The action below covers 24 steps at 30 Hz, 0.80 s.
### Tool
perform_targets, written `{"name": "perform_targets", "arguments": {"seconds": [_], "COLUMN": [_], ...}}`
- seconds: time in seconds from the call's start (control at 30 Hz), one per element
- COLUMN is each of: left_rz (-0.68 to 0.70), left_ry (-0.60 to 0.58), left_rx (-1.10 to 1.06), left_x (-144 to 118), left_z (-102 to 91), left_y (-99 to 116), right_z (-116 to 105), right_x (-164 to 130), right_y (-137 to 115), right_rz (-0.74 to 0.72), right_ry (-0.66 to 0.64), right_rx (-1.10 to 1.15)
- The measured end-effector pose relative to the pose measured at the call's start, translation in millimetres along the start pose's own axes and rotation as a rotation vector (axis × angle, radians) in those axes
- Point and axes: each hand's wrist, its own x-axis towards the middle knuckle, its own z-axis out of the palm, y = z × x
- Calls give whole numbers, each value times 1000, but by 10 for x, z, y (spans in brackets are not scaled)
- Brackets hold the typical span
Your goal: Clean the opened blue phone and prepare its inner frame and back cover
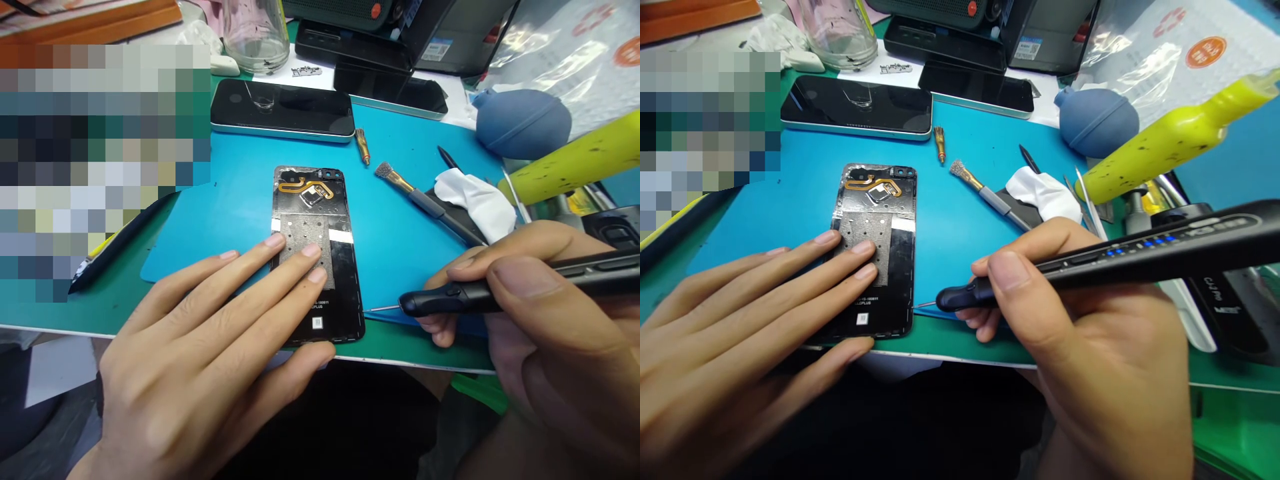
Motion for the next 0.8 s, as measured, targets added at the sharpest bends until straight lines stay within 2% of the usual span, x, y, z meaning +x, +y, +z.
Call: {"name": "perform_targets", "arguments": {"seconds": [0.8], "left_rz": [1], "left_ry": [-23], "left_rx": [18], "left_x": [-4], "left_z": [7], "left_y": [-18], "right_z": [14], "right_x": [-5], "right_y": [-2], "right_rz": [10], "right_ry": [24], "right_rx": [-8]}}
